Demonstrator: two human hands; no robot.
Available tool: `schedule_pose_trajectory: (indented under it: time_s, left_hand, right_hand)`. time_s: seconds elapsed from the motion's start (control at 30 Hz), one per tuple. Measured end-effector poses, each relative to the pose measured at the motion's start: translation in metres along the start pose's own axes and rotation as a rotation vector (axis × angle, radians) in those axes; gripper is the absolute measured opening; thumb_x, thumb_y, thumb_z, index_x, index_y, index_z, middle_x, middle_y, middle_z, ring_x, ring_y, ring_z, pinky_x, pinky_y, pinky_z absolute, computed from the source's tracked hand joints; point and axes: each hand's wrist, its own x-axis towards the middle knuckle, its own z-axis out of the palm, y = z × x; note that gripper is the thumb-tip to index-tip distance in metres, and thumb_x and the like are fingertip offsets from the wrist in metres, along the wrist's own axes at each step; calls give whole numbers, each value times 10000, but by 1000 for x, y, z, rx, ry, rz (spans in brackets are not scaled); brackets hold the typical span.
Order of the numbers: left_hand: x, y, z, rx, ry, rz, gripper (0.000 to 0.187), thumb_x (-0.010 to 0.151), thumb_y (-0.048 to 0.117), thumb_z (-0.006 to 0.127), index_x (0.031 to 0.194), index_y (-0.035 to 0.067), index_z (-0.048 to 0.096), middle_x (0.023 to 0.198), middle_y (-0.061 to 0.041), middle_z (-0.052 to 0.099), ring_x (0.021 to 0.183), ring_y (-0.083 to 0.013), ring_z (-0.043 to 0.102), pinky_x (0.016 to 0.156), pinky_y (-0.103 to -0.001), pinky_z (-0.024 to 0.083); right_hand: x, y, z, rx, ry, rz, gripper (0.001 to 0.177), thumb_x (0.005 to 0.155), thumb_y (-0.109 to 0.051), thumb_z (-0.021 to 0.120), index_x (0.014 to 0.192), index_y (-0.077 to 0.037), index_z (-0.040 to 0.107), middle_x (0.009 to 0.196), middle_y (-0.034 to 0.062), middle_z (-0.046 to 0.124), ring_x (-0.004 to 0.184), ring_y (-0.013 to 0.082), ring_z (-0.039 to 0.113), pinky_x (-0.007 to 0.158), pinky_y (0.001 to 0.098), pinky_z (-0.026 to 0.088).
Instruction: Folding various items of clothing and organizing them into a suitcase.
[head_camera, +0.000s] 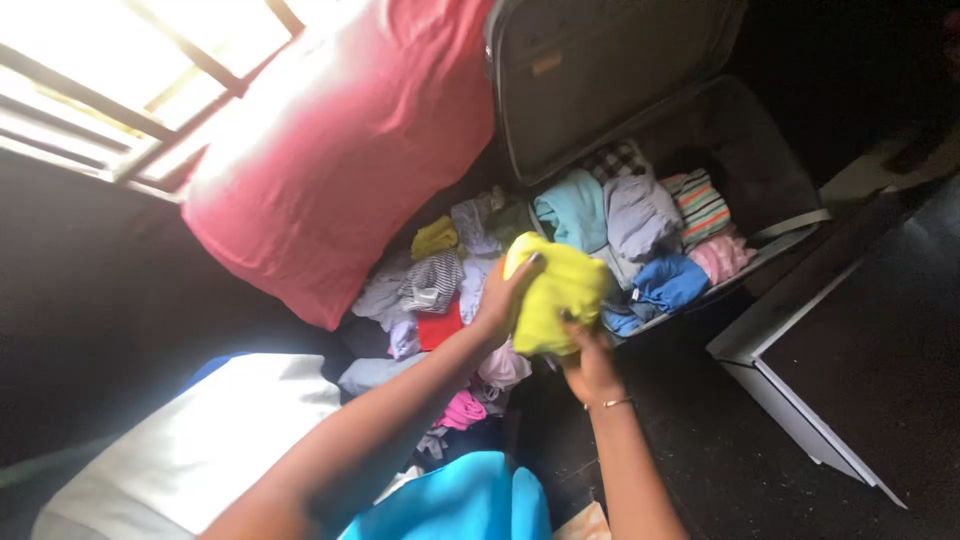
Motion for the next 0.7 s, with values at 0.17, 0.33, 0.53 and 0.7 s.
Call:
schedule_pose_trajectory:
  time_s: [0.17,0.33,0.53,0.7]
  left_hand:
    - [92,-84,7,575,36,133,487,1049,419,585,1347,35,549,1220,-148,624,1144,-258,580,985,-396,474]
    - [143,-95,28,1145,154,426,565,985,452,587,1416,99,494,1423,-191,563,1348,-376,502,1128,-498,399]
    - [230,-153,-5,1635,13,447,772,935,509,578,1568,155,315,1668,-146,226,1495,-425,225,1111,-692,218]
    - [244,-175,2,1692,231,375,772,966,521,550,1605,182,280,1680,-102,254,1529,-400,268,1107,-812,168]
  right_hand:
    - [83,-15,-78,97,131,-105,634,875,-189,678,1472,-152,468,1360,25,608,1221,219,609,1009,432,536]
    - [169,-68,-122,182,241,-259,485,999,-308,590,1432,-117,485,1321,77,620,1157,243,640,889,418,561]
    - [298,-115,-174,170,289,-596,573,974,-346,669,1449,-127,436,1451,112,578,1323,297,610,1053,476,558]
    - [434,-110,-246,184,245,-669,691,977,-299,768,1533,-107,404,1521,142,558,1404,348,586,1160,565,535]
